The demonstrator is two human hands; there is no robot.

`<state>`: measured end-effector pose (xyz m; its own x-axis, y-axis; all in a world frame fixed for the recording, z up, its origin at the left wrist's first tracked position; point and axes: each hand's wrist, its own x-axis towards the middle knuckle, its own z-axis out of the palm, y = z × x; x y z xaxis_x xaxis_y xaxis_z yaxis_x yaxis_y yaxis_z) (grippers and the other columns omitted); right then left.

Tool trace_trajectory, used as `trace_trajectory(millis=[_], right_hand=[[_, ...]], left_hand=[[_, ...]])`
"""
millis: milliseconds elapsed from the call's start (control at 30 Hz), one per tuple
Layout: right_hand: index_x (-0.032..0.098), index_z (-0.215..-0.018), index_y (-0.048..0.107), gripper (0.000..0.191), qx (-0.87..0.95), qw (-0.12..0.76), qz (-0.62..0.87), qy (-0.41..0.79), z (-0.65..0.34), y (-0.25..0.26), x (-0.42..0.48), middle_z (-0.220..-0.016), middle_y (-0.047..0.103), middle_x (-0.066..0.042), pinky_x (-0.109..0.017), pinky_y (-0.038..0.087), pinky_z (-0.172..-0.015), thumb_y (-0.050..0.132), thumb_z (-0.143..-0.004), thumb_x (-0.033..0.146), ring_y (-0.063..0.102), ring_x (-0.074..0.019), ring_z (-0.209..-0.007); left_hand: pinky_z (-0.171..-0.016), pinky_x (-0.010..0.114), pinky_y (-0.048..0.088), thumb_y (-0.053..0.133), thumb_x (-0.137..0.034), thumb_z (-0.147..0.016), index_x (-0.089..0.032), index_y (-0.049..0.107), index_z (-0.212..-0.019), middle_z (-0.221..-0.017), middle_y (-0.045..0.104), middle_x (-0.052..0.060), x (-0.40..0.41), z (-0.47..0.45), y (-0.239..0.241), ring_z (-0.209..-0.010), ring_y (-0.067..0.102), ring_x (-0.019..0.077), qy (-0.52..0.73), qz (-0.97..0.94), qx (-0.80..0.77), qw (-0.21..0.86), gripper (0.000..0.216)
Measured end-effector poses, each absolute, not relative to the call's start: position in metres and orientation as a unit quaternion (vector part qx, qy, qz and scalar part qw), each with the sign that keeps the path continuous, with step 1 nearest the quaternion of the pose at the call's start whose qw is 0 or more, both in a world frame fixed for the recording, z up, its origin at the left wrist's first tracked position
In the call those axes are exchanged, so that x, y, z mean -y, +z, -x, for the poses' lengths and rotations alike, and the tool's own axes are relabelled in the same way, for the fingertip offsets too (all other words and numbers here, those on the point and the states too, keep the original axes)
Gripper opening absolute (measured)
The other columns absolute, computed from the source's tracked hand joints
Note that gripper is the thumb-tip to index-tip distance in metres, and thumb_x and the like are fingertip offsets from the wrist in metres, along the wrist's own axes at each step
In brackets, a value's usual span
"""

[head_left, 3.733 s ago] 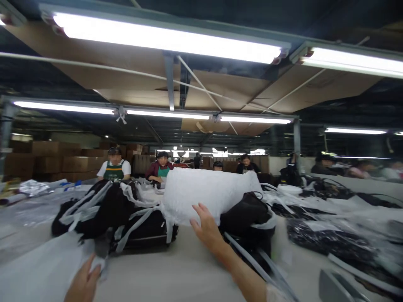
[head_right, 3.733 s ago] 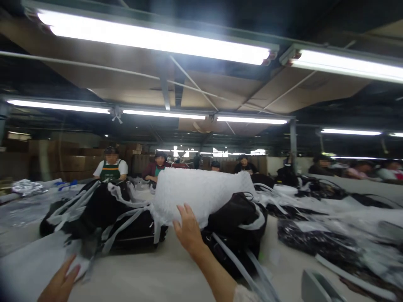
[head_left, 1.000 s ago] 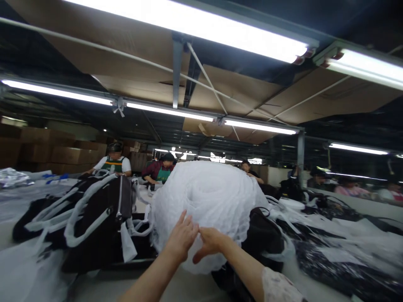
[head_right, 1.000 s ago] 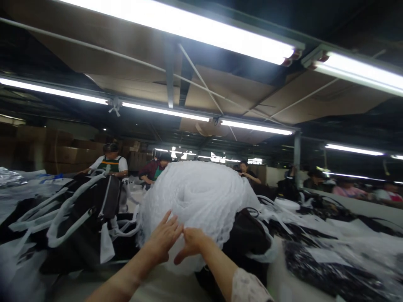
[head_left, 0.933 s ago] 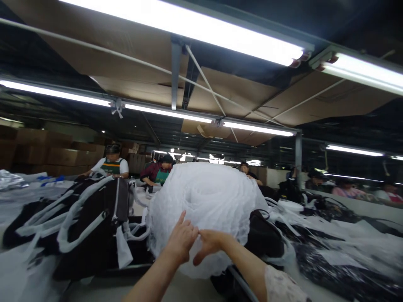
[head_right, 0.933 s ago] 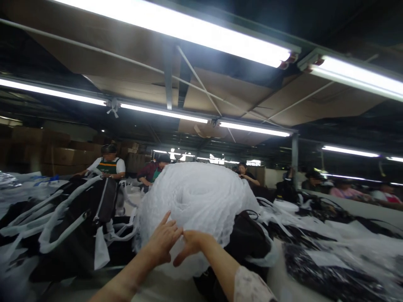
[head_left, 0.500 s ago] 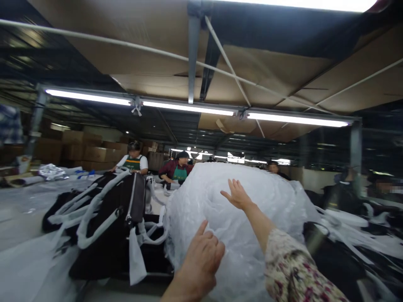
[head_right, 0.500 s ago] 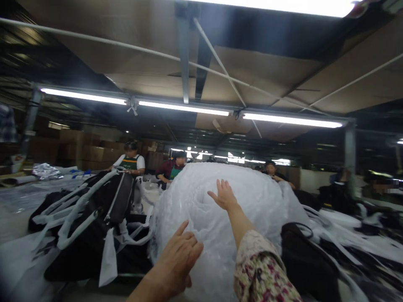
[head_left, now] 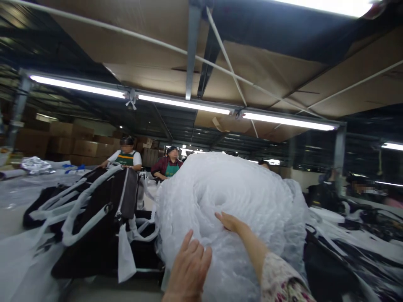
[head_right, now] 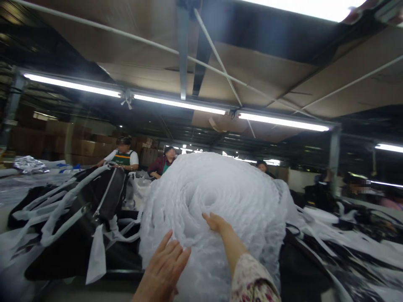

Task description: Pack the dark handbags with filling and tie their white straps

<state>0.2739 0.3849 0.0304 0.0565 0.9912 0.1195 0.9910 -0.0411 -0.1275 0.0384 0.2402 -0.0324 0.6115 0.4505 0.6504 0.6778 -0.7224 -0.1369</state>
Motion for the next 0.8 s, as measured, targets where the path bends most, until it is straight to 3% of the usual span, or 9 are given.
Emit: trace_trajectory(millis=[233,433,533,633,700,800], right_hand=[[0.017,-0.118,0.062,0.027,0.681,0.023,0.725,-0.102,-0.26,0.012,-0.397,-0.122,0.063,-0.009,-0.044,0.054,-0.091,0.059,-0.097,0.034,0.063,-0.0226,-0.106],[0.018,-0.114,0.064,0.024,0.714,-0.007,0.681,-0.164,-0.26,0.008,-0.395,-0.12,0.064,-0.009,-0.045,0.052,-0.094,0.059,-0.097,0.034,0.063,-0.0224,-0.106],[0.017,-0.116,0.064,0.026,0.744,-0.013,0.644,-0.18,-0.258,0.011,-0.398,-0.134,0.057,-0.012,-0.051,0.041,-0.107,0.061,-0.096,0.032,0.053,-0.0273,-0.124],[0.02,-0.123,0.062,0.032,0.77,-0.028,0.613,-0.175,-0.261,0.019,-0.409,-0.156,0.035,-0.009,-0.061,0.018,-0.117,0.064,-0.093,0.03,0.026,-0.0337,-0.145],[0.021,-0.126,0.06,0.037,0.777,-0.044,0.608,-0.159,-0.266,0.026,-0.418,-0.16,0.027,-0.007,-0.064,0.012,-0.118,0.066,-0.091,0.031,0.018,-0.0358,-0.147],[0.02,-0.129,0.058,0.039,0.78,-0.066,0.61,-0.124,-0.273,0.038,-0.427,-0.152,0.04,-0.01,-0.062,0.03,-0.112,0.065,-0.092,0.033,0.038,-0.0341,-0.138]], left_hand=[[-0.121,0.052,0.026,0.07,-0.012,-0.066,-0.013,0.055,-0.117,-0.099,0.065,0.006,-0.223,-0.032,-0.017,-0.099,0.059,0.0254,-0.272,0.888,0.331,0.168,0.053],[-0.12,0.051,0.027,0.056,-0.005,-0.073,-0.011,0.056,-0.117,-0.092,0.064,0.006,-0.228,-0.046,-0.024,-0.096,0.059,0.0249,-0.301,0.874,0.319,0.21,0.045],[-0.121,0.05,0.027,0.052,-0.004,-0.072,-0.013,0.055,-0.12,-0.093,0.064,0.006,-0.229,-0.05,-0.031,-0.097,0.059,0.0247,-0.315,0.868,0.32,0.212,0.048],[-0.121,0.049,0.026,0.049,-0.002,-0.075,-0.013,0.055,-0.122,-0.096,0.065,0.006,-0.226,-0.047,-0.029,-0.1,0.059,0.0238,-0.328,0.864,0.326,0.199,0.048],[-0.121,0.048,0.025,0.049,-0.004,-0.078,-0.012,0.055,-0.123,-0.099,0.066,0.006,-0.225,-0.042,-0.029,-0.103,0.059,0.0238,-0.337,0.86,0.329,0.196,0.046],[-0.121,0.044,0.024,0.051,-0.015,-0.087,-0.012,0.057,-0.122,-0.102,0.066,0.007,-0.224,-0.036,-0.038,-0.108,0.057,0.0244,-0.363,0.846,0.327,0.214,0.036]])
